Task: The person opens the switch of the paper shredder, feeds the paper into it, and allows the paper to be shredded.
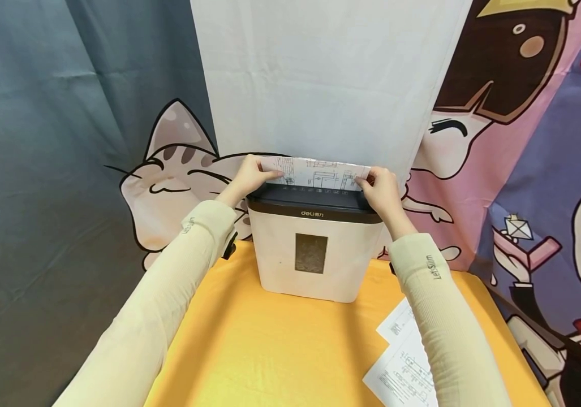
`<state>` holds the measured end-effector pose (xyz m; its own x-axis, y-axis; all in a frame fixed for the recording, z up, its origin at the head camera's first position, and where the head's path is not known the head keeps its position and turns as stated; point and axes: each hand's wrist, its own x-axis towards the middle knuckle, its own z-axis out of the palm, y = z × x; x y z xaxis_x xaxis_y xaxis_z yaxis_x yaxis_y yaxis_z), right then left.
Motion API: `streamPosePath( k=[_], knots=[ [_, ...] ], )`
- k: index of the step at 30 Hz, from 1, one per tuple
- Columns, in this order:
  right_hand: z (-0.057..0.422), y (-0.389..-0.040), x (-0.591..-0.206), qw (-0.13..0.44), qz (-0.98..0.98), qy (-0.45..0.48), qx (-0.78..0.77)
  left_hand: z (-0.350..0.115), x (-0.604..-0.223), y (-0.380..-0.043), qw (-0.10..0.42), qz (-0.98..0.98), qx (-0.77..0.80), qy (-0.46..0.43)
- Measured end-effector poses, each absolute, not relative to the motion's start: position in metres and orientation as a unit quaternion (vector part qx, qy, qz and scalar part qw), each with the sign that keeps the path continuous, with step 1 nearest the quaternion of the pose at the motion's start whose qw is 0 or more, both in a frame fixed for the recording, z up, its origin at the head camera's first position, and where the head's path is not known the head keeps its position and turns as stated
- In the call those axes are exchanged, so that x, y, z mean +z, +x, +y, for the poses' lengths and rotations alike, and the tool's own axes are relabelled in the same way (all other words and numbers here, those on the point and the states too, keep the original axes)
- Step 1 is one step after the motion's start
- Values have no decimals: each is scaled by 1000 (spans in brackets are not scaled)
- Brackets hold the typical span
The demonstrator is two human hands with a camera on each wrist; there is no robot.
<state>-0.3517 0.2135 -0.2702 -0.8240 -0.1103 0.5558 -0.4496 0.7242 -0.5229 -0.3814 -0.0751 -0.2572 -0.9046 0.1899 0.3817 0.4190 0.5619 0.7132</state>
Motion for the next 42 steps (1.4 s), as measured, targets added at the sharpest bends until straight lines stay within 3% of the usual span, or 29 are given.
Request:
streamPosePath(
  k=[12, 42],
  knots=[
    [215, -352, -275, 263, -898, 153, 317, -76, -262, -384, 151, -883, -407, -178],
    [203, -350, -280, 267, -884, 172, 344, -78, -266, -381, 143, -860, -455, -183]
  ],
)
